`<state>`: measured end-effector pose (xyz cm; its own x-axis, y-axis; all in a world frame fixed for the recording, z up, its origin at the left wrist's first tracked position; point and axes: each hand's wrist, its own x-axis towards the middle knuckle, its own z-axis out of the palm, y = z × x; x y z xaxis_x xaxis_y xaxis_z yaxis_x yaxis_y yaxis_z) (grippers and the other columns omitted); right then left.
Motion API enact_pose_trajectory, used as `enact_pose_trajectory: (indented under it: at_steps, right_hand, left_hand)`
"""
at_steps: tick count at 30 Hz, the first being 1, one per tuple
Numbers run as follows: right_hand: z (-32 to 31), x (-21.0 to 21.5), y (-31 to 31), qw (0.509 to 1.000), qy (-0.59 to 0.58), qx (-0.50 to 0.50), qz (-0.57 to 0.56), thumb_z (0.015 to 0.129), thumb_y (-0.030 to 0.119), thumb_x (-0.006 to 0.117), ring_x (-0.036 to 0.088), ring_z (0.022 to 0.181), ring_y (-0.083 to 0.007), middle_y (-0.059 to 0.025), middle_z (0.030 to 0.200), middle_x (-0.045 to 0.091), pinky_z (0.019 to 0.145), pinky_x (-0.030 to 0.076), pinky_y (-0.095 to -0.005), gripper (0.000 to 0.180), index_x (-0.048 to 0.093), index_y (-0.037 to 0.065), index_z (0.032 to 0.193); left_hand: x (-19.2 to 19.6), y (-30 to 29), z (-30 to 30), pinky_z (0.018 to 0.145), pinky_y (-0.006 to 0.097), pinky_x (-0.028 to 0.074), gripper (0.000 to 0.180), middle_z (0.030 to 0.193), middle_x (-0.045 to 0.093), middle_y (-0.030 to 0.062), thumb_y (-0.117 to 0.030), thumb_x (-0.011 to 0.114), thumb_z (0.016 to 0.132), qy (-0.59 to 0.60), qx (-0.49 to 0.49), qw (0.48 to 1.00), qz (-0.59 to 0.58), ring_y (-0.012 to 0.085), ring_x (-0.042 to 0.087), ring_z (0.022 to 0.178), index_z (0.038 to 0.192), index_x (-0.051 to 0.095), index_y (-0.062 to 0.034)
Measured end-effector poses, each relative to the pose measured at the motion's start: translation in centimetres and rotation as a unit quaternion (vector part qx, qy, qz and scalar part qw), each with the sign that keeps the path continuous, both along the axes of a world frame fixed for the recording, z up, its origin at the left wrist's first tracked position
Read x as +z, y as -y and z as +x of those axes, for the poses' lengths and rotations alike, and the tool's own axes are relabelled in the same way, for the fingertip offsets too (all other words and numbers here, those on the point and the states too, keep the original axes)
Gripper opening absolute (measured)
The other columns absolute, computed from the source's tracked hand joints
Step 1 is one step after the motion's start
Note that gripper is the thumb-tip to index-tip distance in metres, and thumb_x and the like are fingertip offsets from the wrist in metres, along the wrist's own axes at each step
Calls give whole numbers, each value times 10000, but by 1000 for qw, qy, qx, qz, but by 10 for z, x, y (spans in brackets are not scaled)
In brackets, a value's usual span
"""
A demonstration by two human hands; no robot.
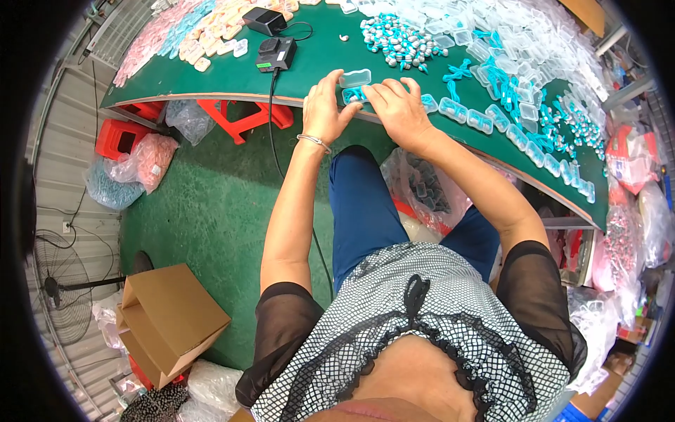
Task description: Packing small blue plastic components into clear plastic storage boxes.
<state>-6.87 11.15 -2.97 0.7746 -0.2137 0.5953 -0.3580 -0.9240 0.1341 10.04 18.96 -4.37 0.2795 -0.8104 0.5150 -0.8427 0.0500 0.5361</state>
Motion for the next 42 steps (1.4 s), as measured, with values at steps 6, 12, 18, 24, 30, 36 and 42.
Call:
enact_pose_trajectory:
  at_steps: [6,12,18,24,30,36,42]
  right_hand:
    - [2,-2,0,1000,11,13,8,846,134,529,548,1060,-219,-71,1083,619,957,316,-463,346,552,64,1184]
    - [0,-4,-1,999,20,2,34,831,81,532,548,1049,-225,-68,1069,620,947,307,-478,375,531,62,1206]
    - [5,0,6,997,27,-13,64,765,1,567,550,1027,-226,-61,1043,637,920,312,-470,416,561,55,1178]
    - [3,-3,6,995,5,-35,90,776,4,560,546,1036,-227,-49,1046,640,920,311,-486,378,595,71,1147]
    - [5,-3,-3,992,6,-62,106,773,5,565,512,1091,-243,-59,1114,592,944,304,-518,380,601,81,1144]
    - [8,-5,-14,987,-8,-95,128,769,10,570,490,1111,-264,-75,1128,560,951,300,-547,422,590,84,1184]
    - [7,-3,-20,992,-28,-106,56,789,56,532,486,1112,-258,-79,1125,554,974,280,-554,427,565,54,1215]
  left_hand:
    - [-2,0,0,880,427,424,740,1193,580,126,-215,810,666,-2,0,1000,-4,320,548,1062,1297,452,-73]
    - [-2,1,0,871,422,424,728,1176,585,121,-213,809,670,-2,-1,1000,-9,315,552,1046,1292,457,-77]
    - [-2,0,-1,861,421,425,684,1157,591,116,-217,807,672,3,1,1000,-19,312,557,1021,1258,481,-79]
    - [-2,-2,-2,854,416,429,611,1126,602,112,-225,802,678,-1,-1,1000,-31,313,563,998,1199,518,-77]
    - [-1,-3,-2,857,415,436,604,1128,607,110,-232,805,674,-8,3,1000,-28,316,567,1009,1189,527,-84]
    - [-2,-2,-3,861,422,444,607,1138,609,112,-231,808,669,-5,8,999,-43,317,571,1019,1191,535,-85]
    - [-4,-3,-1,831,406,470,492,1086,628,116,-228,793,684,22,-2,997,-70,319,591,969,1102,587,-72]
